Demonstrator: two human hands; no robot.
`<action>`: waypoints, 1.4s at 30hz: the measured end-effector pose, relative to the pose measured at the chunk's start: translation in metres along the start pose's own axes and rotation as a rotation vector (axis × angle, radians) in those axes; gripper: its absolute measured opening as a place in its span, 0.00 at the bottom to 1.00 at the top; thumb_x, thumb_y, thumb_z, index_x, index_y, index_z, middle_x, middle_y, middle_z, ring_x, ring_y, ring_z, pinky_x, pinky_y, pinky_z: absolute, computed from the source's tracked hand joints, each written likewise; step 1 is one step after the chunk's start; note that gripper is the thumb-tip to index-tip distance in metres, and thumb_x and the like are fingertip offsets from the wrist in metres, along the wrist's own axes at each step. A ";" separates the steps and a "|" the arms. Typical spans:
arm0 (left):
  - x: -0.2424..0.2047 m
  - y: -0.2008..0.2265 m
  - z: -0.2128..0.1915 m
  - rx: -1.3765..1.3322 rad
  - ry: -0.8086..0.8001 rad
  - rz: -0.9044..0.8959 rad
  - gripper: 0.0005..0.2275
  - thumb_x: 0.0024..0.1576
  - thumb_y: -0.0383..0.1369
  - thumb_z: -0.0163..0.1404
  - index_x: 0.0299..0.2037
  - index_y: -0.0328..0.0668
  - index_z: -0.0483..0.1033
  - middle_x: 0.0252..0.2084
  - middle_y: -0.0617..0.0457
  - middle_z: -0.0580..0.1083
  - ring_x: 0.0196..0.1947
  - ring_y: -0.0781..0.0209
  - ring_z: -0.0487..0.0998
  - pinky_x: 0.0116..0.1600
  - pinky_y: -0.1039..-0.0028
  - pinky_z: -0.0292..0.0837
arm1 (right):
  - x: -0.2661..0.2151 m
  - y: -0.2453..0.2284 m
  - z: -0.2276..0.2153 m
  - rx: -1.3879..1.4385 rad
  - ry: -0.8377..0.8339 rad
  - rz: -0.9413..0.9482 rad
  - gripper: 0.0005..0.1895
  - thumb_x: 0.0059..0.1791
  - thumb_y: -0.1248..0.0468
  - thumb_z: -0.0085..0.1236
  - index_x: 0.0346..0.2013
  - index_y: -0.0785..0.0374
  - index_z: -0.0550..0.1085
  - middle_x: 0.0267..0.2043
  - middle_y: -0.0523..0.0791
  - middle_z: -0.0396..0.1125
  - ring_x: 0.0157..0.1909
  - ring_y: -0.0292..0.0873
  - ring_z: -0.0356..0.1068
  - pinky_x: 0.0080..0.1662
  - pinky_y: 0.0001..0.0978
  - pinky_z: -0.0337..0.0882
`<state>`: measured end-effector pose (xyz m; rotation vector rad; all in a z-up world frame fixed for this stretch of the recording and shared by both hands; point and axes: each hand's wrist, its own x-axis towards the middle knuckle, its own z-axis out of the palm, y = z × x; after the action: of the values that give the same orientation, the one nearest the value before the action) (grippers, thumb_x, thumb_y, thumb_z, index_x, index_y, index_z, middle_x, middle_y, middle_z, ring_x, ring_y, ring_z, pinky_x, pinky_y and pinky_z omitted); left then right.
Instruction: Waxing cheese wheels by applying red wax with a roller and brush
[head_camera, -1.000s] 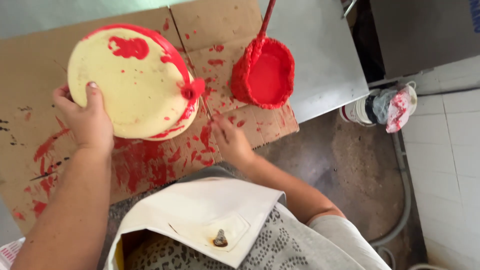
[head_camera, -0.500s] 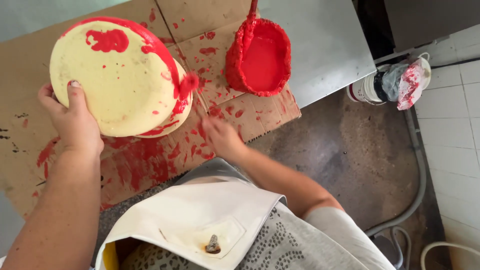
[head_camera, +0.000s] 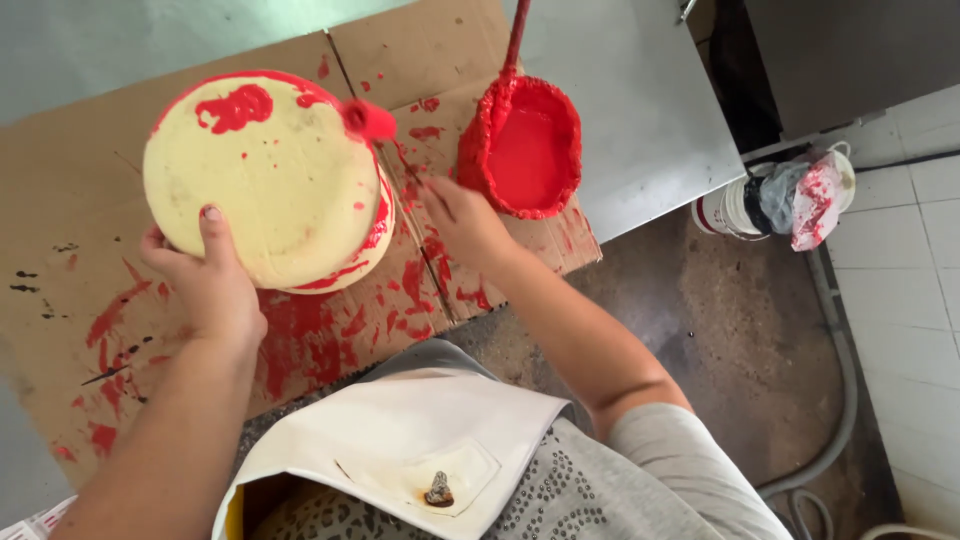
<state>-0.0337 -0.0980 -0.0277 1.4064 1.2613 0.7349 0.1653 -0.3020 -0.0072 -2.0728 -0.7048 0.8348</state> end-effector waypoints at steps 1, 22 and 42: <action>0.002 -0.008 -0.001 -0.006 0.004 0.001 0.26 0.65 0.47 0.52 0.61 0.46 0.49 0.66 0.47 0.66 0.61 0.56 0.73 0.61 0.65 0.74 | -0.015 0.004 0.000 -0.005 -0.001 -0.005 0.26 0.58 0.53 0.39 0.62 0.68 0.68 0.58 0.55 0.71 0.56 0.53 0.73 0.54 0.42 0.74; 0.000 -0.028 0.009 -0.174 0.019 0.269 0.25 0.70 0.37 0.57 0.63 0.40 0.50 0.56 0.41 0.56 0.56 0.48 0.61 0.66 0.62 0.60 | 0.100 -0.053 -0.041 -0.787 -0.002 -0.419 0.17 0.56 0.46 0.39 0.47 0.47 0.73 0.38 0.49 0.75 0.46 0.60 0.75 0.49 0.56 0.74; 0.005 -0.029 -0.007 -0.056 -0.053 0.244 0.24 0.73 0.38 0.54 0.65 0.41 0.48 0.59 0.40 0.57 0.61 0.47 0.60 0.69 0.60 0.57 | -0.011 0.014 0.027 -0.455 0.293 -0.204 0.17 0.57 0.48 0.43 0.58 0.45 0.69 0.27 0.55 0.73 0.38 0.62 0.76 0.45 0.58 0.74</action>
<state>-0.0476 -0.0949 -0.0541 1.5403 1.0310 0.8851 0.1403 -0.3053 -0.0280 -2.4020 -0.9874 0.2592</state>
